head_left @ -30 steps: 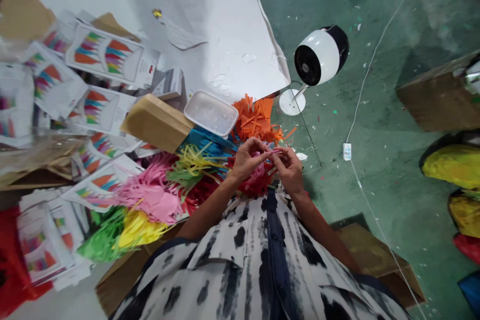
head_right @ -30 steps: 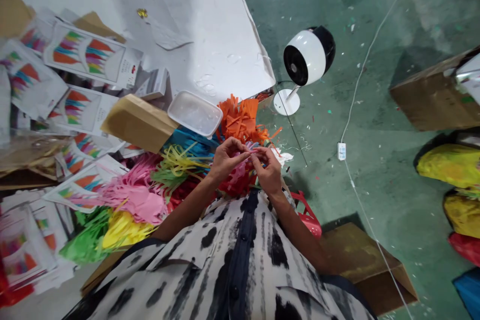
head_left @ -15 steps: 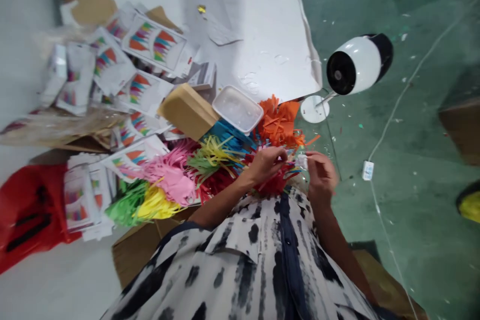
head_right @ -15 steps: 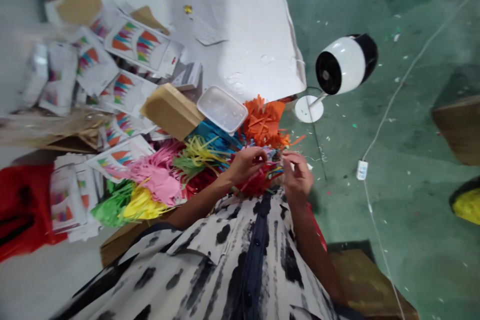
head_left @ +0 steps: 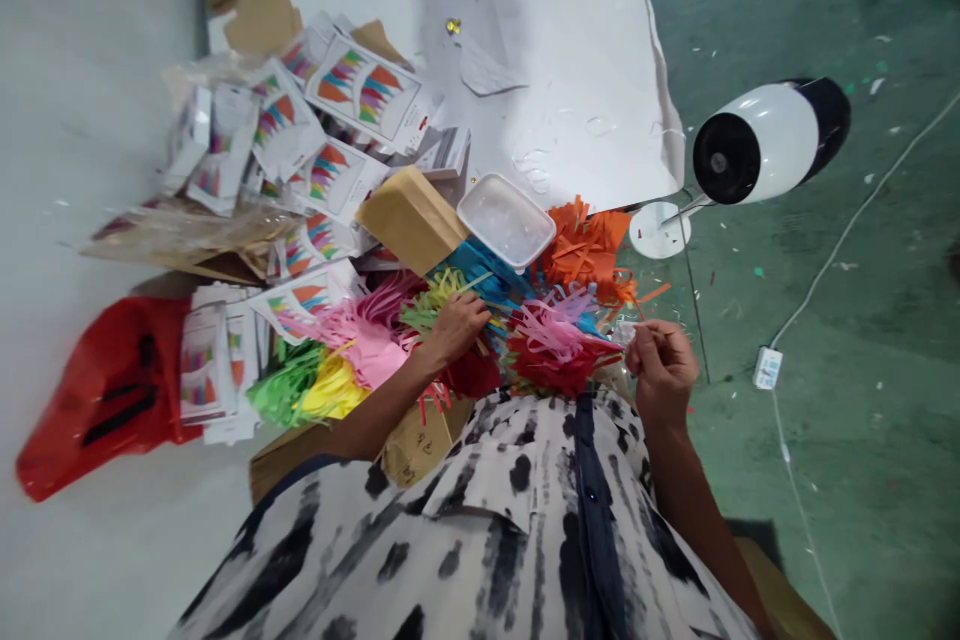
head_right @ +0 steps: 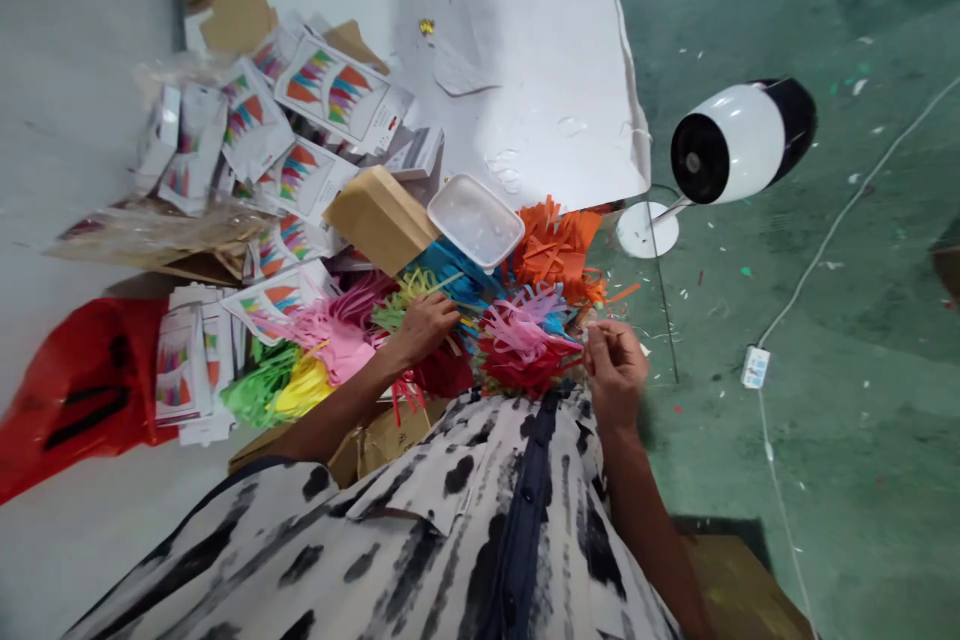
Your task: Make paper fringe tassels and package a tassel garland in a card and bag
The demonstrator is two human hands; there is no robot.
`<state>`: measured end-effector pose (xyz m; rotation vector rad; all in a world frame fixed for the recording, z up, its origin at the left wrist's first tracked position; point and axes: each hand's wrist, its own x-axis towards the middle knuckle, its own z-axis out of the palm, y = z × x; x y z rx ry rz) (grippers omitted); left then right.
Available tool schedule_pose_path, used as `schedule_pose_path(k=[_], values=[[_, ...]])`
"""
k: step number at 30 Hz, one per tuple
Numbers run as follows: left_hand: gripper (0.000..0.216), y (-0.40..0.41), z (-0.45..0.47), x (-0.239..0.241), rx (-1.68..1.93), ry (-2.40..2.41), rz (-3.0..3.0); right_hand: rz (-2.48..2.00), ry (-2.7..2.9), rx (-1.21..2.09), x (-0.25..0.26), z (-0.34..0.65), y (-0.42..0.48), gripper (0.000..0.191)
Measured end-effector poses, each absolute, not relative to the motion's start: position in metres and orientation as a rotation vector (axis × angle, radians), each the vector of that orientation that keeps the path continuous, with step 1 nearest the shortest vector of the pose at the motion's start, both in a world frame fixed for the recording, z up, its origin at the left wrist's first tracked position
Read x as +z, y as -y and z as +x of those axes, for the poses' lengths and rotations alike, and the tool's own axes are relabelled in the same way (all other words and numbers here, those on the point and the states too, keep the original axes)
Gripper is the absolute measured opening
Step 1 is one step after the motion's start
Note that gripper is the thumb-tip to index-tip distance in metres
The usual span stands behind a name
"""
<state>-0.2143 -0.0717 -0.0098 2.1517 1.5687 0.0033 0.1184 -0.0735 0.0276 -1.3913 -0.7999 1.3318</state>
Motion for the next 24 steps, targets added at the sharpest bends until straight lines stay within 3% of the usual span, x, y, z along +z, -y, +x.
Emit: schedule_pose_path(k=[8, 11, 15, 19, 24], values=[[0.016, 0.074, -0.212, -0.006, 0.049, -1.739, 2.124, -1.443, 0.901, 1.330, 0.025, 0.117, 0.077, 0.021], [0.007, 0.062, -0.199, 0.011, 0.535, -1.823, 1.864, -1.450, 0.985, 1.353, 0.024, 0.112, 0.077, 0.020], [0.022, 0.047, -0.149, 0.027, 1.094, -1.494, 1.191, -1.292, 1.167, 1.490, 0.031, 0.096, 0.074, 0.016], [0.031, 0.047, -0.087, 0.030, 1.078, -1.147, 0.692, -1.169, 1.156, 1.642, 0.037, 0.085, 0.073, 0.022], [0.034, 0.051, -0.059, 0.022, 1.007, -1.052, 0.440, -1.221, 1.124, 1.664, 0.035, 0.091, 0.075, 0.027]])
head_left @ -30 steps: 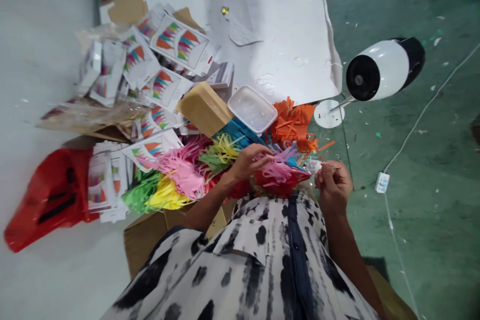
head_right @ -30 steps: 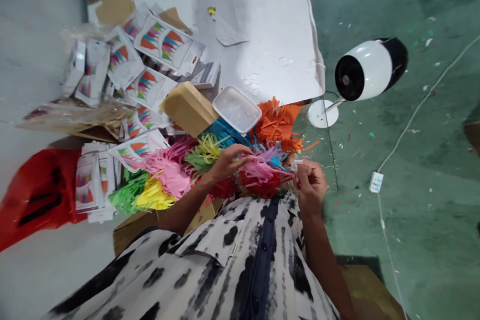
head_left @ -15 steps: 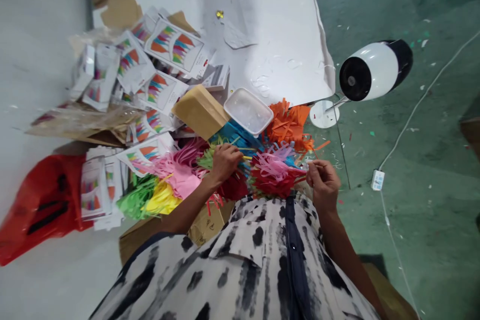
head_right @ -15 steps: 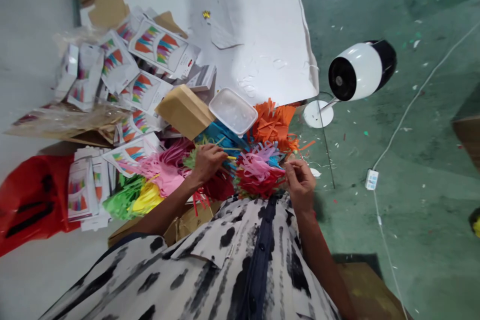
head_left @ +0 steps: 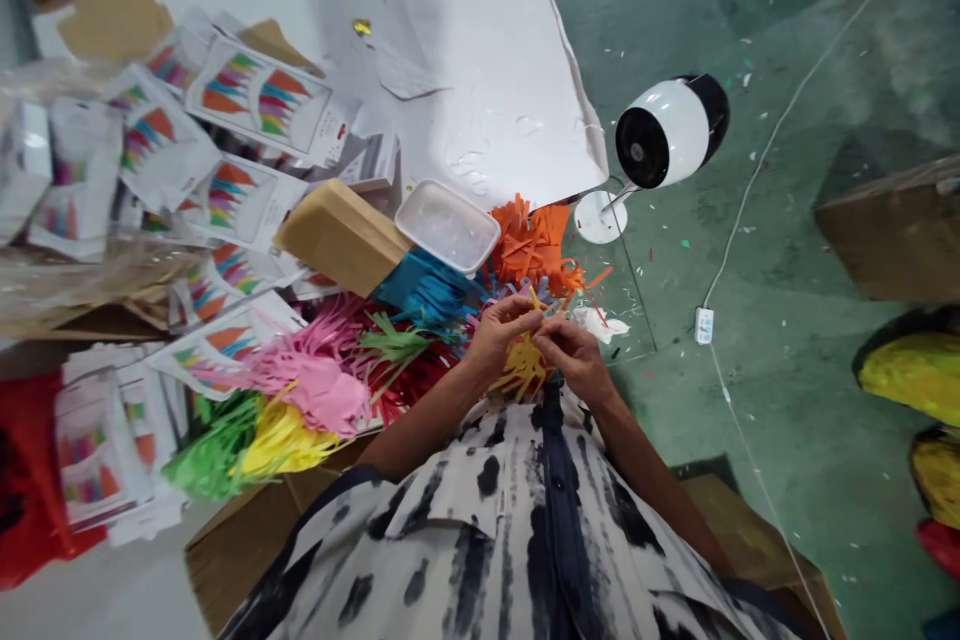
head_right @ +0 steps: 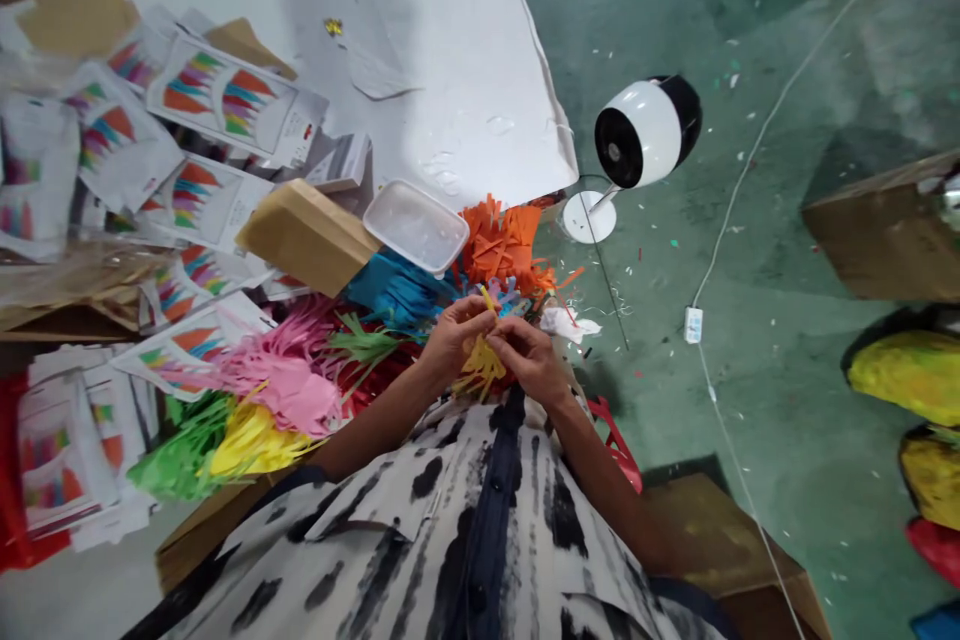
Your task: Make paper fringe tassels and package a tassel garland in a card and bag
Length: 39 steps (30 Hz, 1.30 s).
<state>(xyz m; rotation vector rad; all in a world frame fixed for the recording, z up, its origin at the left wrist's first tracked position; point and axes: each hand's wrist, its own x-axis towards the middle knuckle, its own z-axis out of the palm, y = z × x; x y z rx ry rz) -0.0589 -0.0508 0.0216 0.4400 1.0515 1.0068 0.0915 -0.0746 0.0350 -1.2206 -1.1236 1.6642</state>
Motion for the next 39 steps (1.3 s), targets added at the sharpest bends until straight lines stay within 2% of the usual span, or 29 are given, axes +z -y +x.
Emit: schedule_pose_path(k=[9, 15, 22, 28, 39], values=[[0.037, 0.047, -0.067, 0.018, 1.017, -1.050, 0.419, -1.200, 1.011, 1.762, 0.033, 0.097, 0.078, 0.028], [0.038, 0.048, -0.063, 0.016, 0.999, -1.041, 0.436, -1.186, 0.801, 1.896, 0.026, 0.099, 0.082, 0.037], [0.029, 0.048, -0.064, 0.026, 1.040, -1.094, 0.587, -1.210, 0.841, 1.857, 0.027, 0.097, 0.082, 0.028], [0.027, 0.047, -0.066, 0.032, 1.067, -1.241, 0.717, -1.225, 0.855, 1.844, 0.028, 0.096, 0.080, 0.030], [0.033, 0.050, -0.059, 0.020, 1.047, -0.985, 0.374, -1.106, 0.628, 1.985, 0.026, 0.099, 0.082, 0.029]])
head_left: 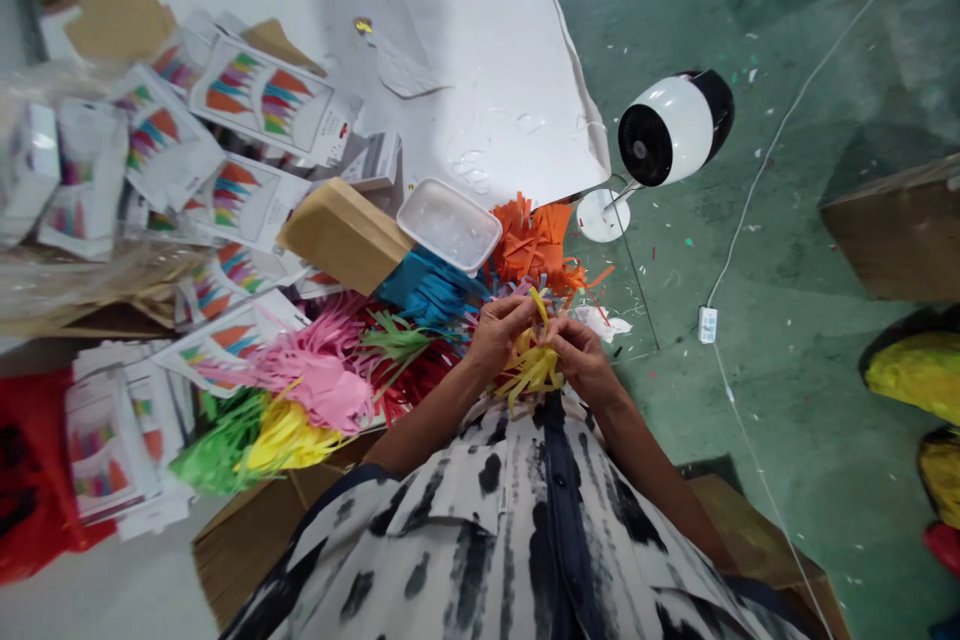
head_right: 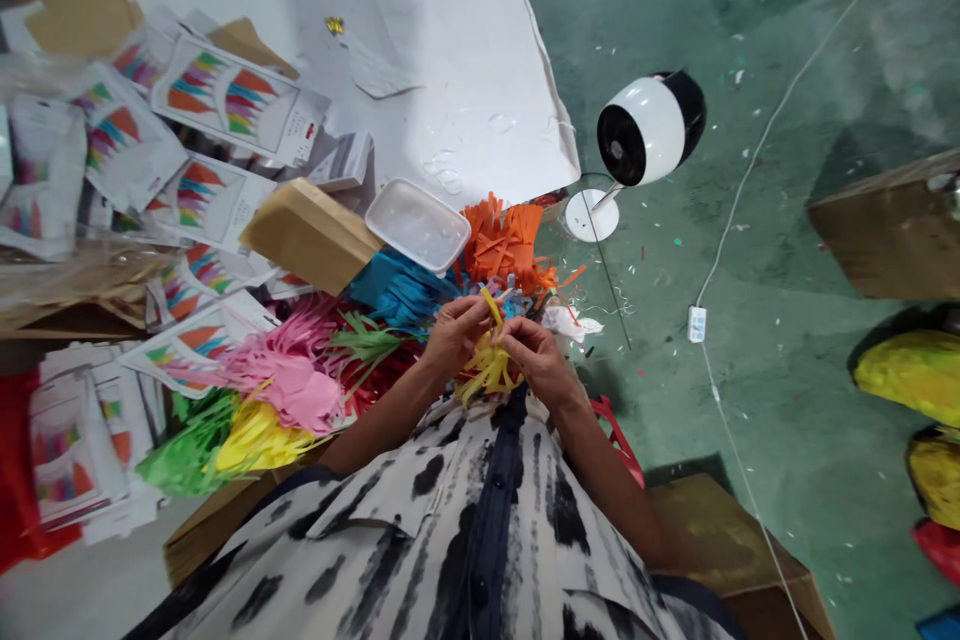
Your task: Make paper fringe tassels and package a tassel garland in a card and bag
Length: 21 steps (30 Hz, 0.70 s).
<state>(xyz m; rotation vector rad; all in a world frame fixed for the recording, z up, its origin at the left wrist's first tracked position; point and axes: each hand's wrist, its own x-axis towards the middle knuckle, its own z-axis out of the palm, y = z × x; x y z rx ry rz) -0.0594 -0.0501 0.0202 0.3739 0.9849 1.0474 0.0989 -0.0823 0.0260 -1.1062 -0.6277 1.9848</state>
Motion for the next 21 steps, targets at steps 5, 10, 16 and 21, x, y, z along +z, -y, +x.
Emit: schedule_pose_path(k=[5, 10, 16, 21], values=[[0.031, 0.0466, -0.0610, 0.0280, 1.053, -1.124, 0.592, -1.123, 0.619, 1.977, 0.0243, 0.0980, 0.0827, 0.026], [0.028, 0.0457, -0.0552, 0.0286, 1.070, -1.106, 0.629, -1.197, 0.661, 1.909, 0.0234, 0.0954, 0.0822, 0.024], [0.029, 0.0480, -0.0518, 0.0299, 1.047, -1.083, 0.645, -1.217, 0.674, 1.848, 0.0238, 0.0938, 0.0808, 0.027], [0.022, 0.0476, -0.0542, 0.0256, 1.013, -1.036, 0.668, -1.272, 0.753, 1.853, 0.0214, 0.0909, 0.0813, 0.031]])
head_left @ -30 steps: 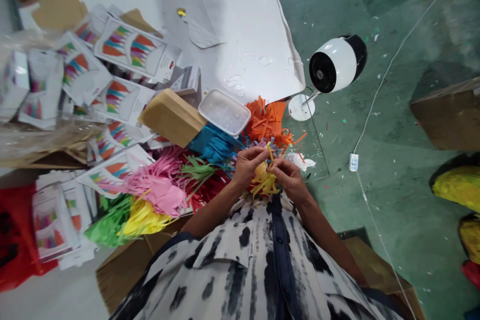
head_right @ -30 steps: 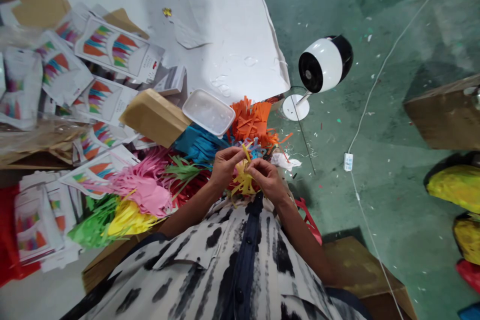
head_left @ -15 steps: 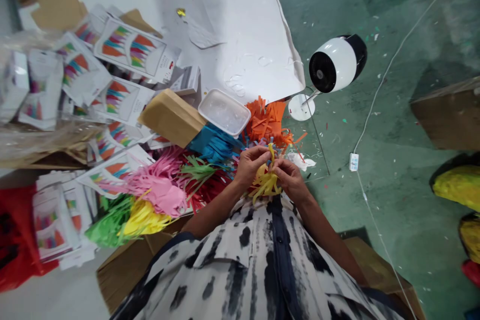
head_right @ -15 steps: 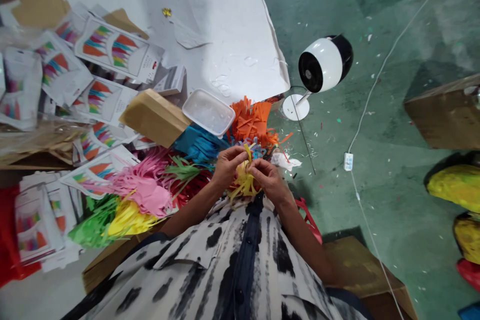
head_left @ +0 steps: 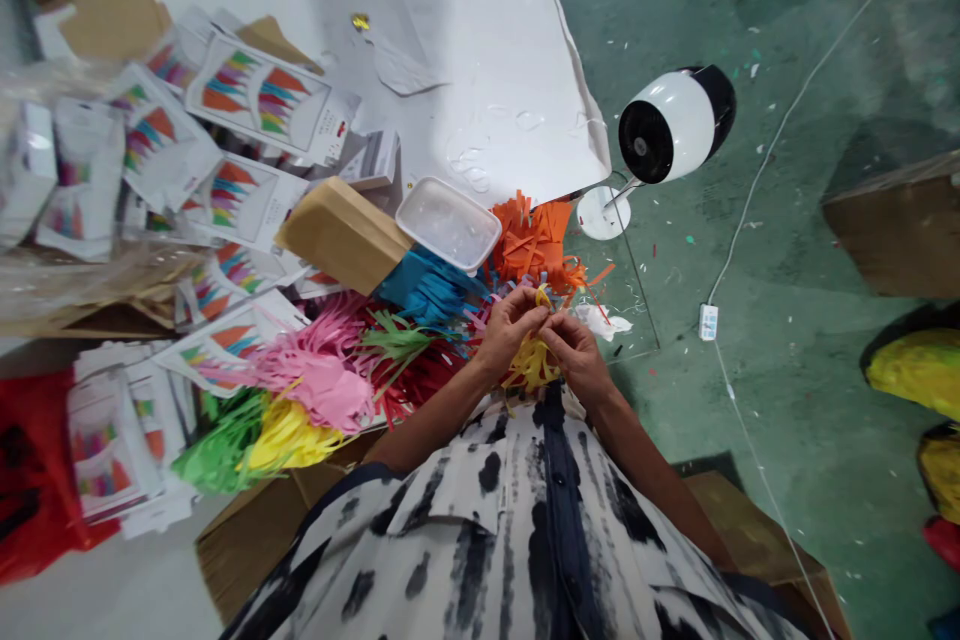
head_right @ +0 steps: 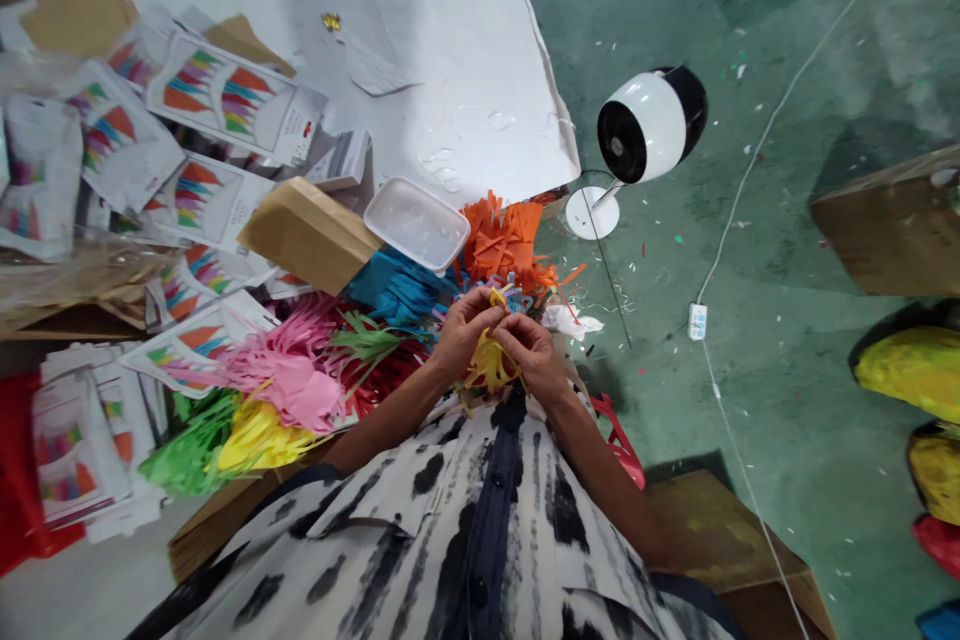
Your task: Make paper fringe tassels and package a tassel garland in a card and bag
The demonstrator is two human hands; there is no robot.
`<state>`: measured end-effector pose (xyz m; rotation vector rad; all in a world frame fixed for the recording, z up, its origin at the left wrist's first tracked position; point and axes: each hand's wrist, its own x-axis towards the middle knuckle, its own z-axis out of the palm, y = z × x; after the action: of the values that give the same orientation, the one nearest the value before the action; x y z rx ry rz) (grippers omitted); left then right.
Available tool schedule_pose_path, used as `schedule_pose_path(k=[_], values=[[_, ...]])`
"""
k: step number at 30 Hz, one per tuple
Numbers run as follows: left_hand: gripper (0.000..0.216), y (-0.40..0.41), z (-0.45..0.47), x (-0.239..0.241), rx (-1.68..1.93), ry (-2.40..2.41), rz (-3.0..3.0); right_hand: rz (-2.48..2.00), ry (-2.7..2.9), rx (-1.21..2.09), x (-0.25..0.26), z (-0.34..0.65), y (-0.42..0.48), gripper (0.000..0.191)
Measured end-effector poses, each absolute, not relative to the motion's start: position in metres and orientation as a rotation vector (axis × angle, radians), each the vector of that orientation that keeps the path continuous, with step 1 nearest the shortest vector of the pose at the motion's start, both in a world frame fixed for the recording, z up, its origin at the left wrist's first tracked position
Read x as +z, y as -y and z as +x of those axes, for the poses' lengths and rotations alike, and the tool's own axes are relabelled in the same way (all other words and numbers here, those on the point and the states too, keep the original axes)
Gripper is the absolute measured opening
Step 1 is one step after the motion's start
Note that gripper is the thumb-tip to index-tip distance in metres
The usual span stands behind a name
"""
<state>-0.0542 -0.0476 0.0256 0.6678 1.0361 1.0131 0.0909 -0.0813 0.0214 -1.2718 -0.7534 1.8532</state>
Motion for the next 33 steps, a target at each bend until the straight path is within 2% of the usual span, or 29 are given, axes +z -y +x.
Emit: schedule_pose_path(k=[4, 9, 12, 20, 33], values=[[0.016, 0.044, -0.056, 0.020, 1.041, -1.041, 0.707, -1.293, 0.898, 1.731, 0.021, 0.090, 0.080, 0.026], [0.022, 0.039, -0.059, 0.021, 1.028, -1.125, 0.887, -1.452, 1.184, 1.265, 0.027, 0.091, 0.079, 0.015], [0.024, 0.040, -0.059, 0.020, 0.985, -1.150, 0.961, -1.519, 1.242, 1.114, 0.029, 0.092, 0.078, 0.013], [0.022, 0.046, -0.057, 0.016, 0.971, -1.120, 1.042, -1.504, 1.026, 1.190, 0.028, 0.089, 0.075, 0.027], [0.023, 0.048, -0.058, 0.014, 0.991, -1.208, 1.146, -1.475, 1.070, 1.269, 0.038, 0.091, 0.076, 0.034]])
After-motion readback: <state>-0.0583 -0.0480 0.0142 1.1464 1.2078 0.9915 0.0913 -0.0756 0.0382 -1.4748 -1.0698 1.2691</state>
